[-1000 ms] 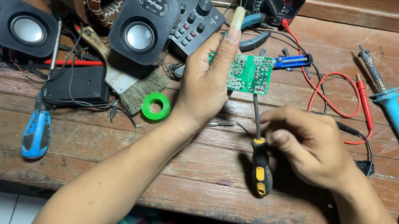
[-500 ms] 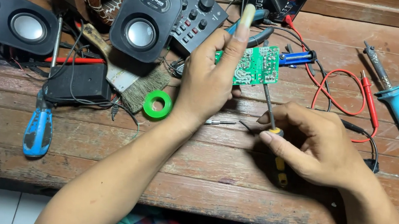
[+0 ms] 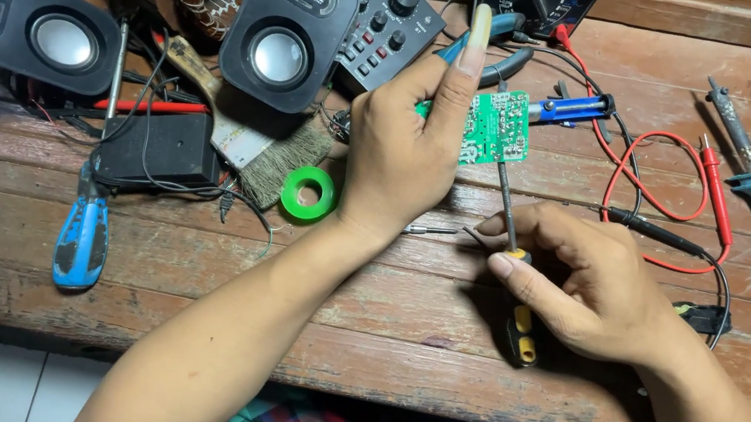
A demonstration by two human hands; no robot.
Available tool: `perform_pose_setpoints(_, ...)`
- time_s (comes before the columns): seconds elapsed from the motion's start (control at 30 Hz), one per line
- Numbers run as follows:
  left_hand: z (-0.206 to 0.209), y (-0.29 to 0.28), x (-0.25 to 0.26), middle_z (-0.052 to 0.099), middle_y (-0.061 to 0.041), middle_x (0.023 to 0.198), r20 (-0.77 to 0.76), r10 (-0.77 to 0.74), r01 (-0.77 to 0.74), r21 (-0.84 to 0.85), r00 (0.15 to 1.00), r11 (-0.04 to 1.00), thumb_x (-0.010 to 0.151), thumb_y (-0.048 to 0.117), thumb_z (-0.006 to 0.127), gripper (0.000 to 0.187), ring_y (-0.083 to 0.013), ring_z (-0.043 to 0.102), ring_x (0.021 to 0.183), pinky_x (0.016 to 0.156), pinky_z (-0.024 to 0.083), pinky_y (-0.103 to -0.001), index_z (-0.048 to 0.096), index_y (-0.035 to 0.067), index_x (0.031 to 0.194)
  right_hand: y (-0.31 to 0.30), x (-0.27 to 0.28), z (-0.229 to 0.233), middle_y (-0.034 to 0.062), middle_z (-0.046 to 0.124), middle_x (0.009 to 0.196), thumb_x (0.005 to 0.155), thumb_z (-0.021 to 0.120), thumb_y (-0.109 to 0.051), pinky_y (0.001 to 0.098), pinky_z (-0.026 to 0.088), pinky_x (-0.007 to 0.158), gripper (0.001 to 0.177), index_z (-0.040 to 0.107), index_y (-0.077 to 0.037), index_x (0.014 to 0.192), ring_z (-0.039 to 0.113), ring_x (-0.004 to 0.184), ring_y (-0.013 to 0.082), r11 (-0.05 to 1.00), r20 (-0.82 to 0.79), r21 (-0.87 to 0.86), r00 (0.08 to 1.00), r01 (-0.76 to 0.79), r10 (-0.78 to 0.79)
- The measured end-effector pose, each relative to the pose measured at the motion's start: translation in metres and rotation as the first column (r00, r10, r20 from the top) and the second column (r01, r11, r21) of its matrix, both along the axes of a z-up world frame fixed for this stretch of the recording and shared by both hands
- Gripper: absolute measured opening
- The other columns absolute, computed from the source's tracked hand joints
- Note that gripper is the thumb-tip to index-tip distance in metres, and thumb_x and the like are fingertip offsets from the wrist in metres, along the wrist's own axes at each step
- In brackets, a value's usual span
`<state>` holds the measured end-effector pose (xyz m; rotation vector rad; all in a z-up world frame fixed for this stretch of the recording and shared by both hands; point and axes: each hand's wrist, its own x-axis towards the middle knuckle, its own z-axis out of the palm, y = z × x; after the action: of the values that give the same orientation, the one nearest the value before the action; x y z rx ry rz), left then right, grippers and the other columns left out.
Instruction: Soldering components on a printed circuit board and using a screwdriver to inspect or adjust parts on a workbench.
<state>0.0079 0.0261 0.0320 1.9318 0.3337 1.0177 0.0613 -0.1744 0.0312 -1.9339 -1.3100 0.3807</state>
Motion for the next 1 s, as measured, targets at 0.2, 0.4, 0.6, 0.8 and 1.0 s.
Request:
perform_pose_setpoints(0.2, -0.001, -0.001, 0.002, 0.034, -0.005, 0.06, 0.107, 0.048, -0.059, 0.098, 0.993, 0.993, 0.105, 0.033, 0.046, 0.041, -0.0201, 0.03, 0.059, 0.055, 0.033, -0.038, 0.041, 0.01, 0.071, 0.004, -0.002, 0.001, 0.007, 0.078, 0.109, 0.096, 0.059, -0.022, 0.0291, 0.057, 0.082, 0.032, 0.066, -0.002, 0.119, 0.077, 0.093, 0.019, 0.999, 0.065, 0.03, 0.997, -0.045, 0.043)
perform_pose_setpoints(0.4, 0.001, 0.001, 0.002, 0.033, -0.004, 0.061, 0.209, -0.006, -0.025, 0.147, 0.978, 0.989, 0.106, 0.027, 0.045, 0.04, -0.0197, 0.03, 0.059, 0.056, 0.031, -0.038, 0.034, 0.009, 0.072, 0.003, -0.003, -0.002, 0.0006, 0.07, 0.08, 0.099, 0.056, -0.024, 0.0256, 0.051, 0.063, 0.037, 0.062, -0.005, 0.13, 0.064, 0.063, 0.0133, 1.0, 0.066, -0.012, 0.998, -0.013, 0.014)
perform_pose_setpoints(0.6, 0.003, 0.0, 0.001, 0.038, -0.003, 0.062, 0.112, 0.028, -0.037, 0.082, 0.993, 0.996, 0.103, 0.036, 0.046, 0.041, -0.0166, 0.035, 0.061, 0.059, 0.036, -0.035, 0.039, 0.011, 0.071, 0.004, 0.001, -0.004, 0.006, 0.073, 0.094, 0.098, 0.057, -0.025, 0.0285, 0.05, 0.066, 0.036, 0.064, -0.003, 0.125, 0.065, 0.068, 0.017, 0.999, 0.131, 0.038, 0.991, -0.032, 0.026)
perform_pose_setpoints(0.8, 0.001, 0.004, 0.002, 0.047, 0.003, 0.08, 0.275, -0.291, 0.371, -0.309, 0.916, 0.876, 0.102, 0.044, 0.049, 0.031, -0.0086, 0.044, 0.072, 0.066, 0.037, -0.026, 0.051, 0.014, 0.097, -0.006, 0.005, -0.014, 0.0011, 0.075, 0.1, 0.098, 0.058, -0.025, 0.0261, 0.052, 0.077, 0.03, 0.064, -0.007, 0.121, 0.071, 0.082, 0.0122, 0.993, 0.08, 0.024, 0.99, 0.116, -0.118)
perform_pose_setpoints(1.0, -0.002, -0.011, -0.005, 0.061, -0.019, 0.119, 0.22, -0.499, 0.545, -0.386, 0.838, 0.745, 0.096, 0.05, 0.058, 0.059, -0.022, 0.066, 0.111, 0.091, 0.06, -0.03, 0.041, 0.009, 0.136, -0.007, 0.005, -0.023, 0.0028, 0.065, 0.089, 0.099, 0.063, -0.022, 0.0192, 0.047, 0.066, 0.025, 0.055, -0.006, 0.117, 0.063, 0.074, 0.0081, 0.948, -0.154, 0.213, 0.966, 0.237, -0.207)
